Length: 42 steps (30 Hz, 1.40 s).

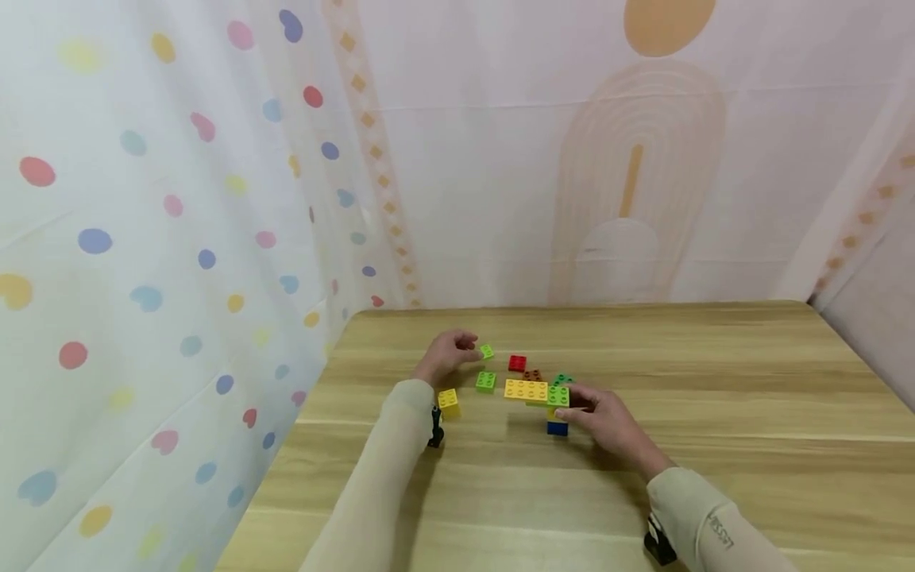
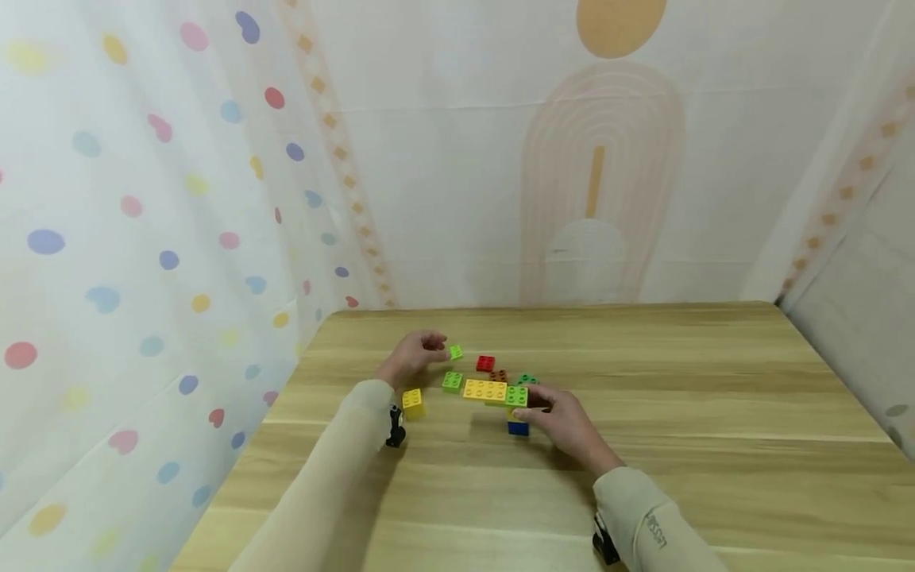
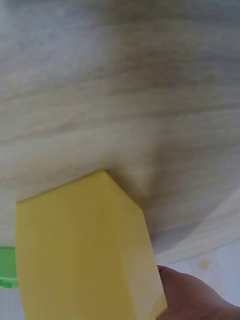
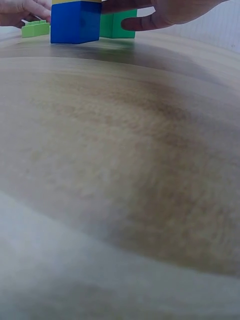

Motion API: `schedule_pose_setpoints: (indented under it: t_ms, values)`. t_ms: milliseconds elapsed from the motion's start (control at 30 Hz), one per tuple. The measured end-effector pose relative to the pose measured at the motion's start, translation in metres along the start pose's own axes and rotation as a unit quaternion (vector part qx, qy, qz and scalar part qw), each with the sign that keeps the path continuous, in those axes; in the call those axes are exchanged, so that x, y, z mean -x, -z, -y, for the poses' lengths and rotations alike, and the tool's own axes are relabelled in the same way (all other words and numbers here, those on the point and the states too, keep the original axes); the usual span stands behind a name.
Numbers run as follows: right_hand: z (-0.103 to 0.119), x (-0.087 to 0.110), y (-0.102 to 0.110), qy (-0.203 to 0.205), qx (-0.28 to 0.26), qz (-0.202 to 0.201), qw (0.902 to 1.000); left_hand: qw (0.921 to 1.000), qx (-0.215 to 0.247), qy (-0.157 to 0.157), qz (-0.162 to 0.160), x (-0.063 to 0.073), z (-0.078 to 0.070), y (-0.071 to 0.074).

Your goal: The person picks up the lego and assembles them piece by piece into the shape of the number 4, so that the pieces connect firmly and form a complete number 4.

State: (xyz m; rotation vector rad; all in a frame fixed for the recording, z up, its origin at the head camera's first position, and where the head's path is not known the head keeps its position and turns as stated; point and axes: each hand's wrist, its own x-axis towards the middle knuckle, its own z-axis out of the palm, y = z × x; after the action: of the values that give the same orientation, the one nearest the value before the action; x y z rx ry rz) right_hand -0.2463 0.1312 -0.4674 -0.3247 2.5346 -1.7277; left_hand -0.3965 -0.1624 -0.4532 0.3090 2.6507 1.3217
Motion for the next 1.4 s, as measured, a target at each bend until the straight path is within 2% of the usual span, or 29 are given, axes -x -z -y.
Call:
schedule_pose_setpoints:
  t_ms: [233, 533, 867, 1100, 1400]
  values:
    - [-0.001, 0.002, -0.002, -0.006, 0.000, 0.003, 1.0000, 0.9998, -0.012, 0.014, -0.012, -0.003, 0.011, -0.003]
    - [-0.001, 0.003, -0.004, -0.011, -0.016, 0.004, 0.9998, 0.9997, -0.015, 0.017, -0.013, -0.005, 0.015, -0.007]
    - [0.000, 0.003, -0.003, -0.011, -0.012, 0.002, 0.9999, 0.9989, -0.042, 0.009, -0.019, -0.006, 0.012, -0.012]
    - [0.000, 0.003, -0.002, -0.015, -0.003, 0.002, 0.9999, 0.9976, -0.060, 0.019, -0.030, -0.005, 0.007, -0.015]
    - [-0.003, 0.000, 0.000, -0.016, 0.000, -0.001, 0.9999, 0.9988, -0.032, 0.025, -0.029, -0.011, 0.007, -0.012]
